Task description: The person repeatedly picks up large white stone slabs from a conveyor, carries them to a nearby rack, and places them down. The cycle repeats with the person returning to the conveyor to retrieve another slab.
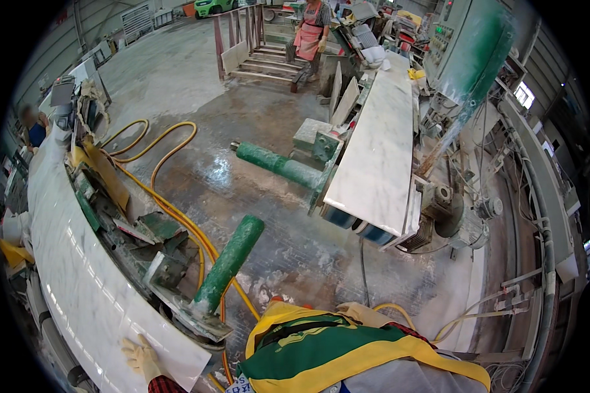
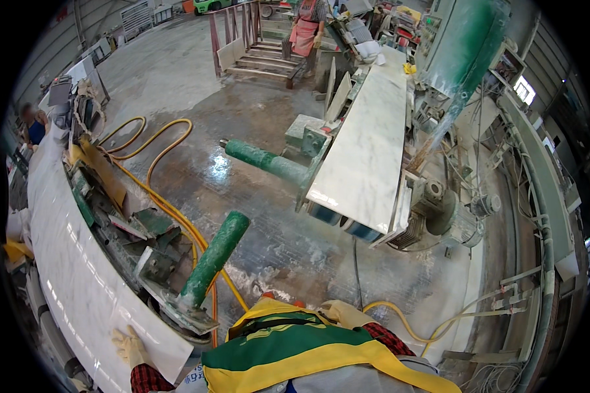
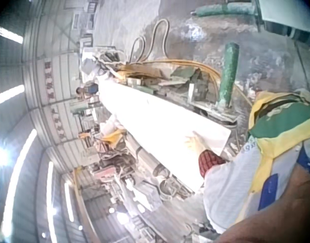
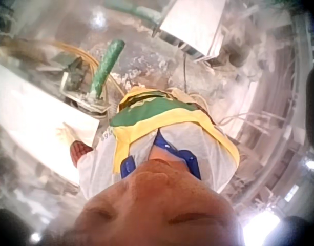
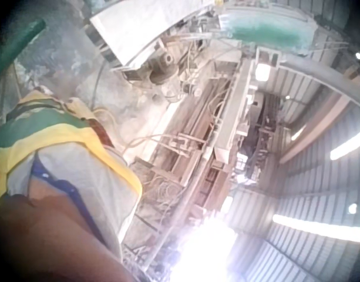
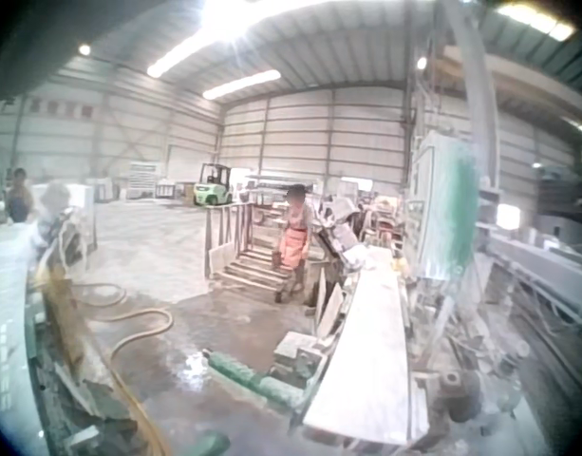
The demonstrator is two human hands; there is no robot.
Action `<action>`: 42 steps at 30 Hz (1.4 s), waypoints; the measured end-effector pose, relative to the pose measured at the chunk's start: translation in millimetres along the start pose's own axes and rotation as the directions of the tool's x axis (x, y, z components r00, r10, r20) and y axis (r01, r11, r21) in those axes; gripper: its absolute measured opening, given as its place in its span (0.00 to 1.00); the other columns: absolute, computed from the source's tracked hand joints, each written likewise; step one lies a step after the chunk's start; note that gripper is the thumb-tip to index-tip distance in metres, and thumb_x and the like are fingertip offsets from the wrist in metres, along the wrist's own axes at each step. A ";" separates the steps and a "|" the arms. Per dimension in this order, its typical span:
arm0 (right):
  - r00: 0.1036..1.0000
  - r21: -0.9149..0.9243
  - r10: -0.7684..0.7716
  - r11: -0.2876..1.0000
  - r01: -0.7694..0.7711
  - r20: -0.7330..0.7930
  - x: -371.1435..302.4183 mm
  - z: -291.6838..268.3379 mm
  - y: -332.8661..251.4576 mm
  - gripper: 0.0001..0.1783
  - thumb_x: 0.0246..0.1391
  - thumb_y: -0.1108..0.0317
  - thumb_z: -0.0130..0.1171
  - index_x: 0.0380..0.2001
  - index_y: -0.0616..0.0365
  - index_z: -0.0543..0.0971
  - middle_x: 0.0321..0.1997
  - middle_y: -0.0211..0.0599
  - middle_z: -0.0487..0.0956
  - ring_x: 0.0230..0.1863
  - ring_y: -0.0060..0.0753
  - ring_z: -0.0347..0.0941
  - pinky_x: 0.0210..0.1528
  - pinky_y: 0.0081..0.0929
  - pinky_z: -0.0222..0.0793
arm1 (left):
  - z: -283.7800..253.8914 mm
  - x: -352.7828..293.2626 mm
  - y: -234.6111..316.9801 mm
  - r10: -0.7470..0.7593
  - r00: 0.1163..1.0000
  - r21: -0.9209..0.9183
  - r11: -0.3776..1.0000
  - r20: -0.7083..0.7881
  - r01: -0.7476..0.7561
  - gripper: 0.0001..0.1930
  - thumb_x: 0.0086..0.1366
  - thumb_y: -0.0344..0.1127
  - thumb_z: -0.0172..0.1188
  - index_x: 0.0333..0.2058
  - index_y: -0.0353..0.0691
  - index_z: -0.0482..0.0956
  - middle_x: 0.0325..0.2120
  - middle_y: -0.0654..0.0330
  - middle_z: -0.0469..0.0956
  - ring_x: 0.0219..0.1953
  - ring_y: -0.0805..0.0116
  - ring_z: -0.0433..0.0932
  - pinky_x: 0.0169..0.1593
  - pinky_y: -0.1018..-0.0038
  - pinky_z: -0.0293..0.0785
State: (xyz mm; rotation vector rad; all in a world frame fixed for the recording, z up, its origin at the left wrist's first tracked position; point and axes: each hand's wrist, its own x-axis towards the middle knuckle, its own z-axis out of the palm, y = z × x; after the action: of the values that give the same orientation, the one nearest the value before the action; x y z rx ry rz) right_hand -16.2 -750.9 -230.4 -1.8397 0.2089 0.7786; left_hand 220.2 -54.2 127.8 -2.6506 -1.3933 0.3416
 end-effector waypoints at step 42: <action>0.974 0.066 0.027 0.997 -0.042 0.224 4.3 202.2 -381.2 0.34 0.59 0.54 0.67 0.63 0.63 0.75 0.63 0.47 0.79 0.62 0.41 0.76 0.63 0.34 0.72 | 6.6 -8.9 -44.1 0.399 0.909 -0.194 0.888 -0.124 -0.416 0.43 0.68 0.66 0.51 0.74 0.50 0.53 0.75 0.42 0.48 0.75 0.32 0.45 0.74 0.41 0.37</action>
State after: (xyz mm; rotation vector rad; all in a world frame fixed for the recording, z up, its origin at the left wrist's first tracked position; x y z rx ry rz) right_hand 89.4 -414.9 18.9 -1.6713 0.1218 0.9831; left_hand 178.5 -36.6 132.1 -3.0931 -0.8808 0.1211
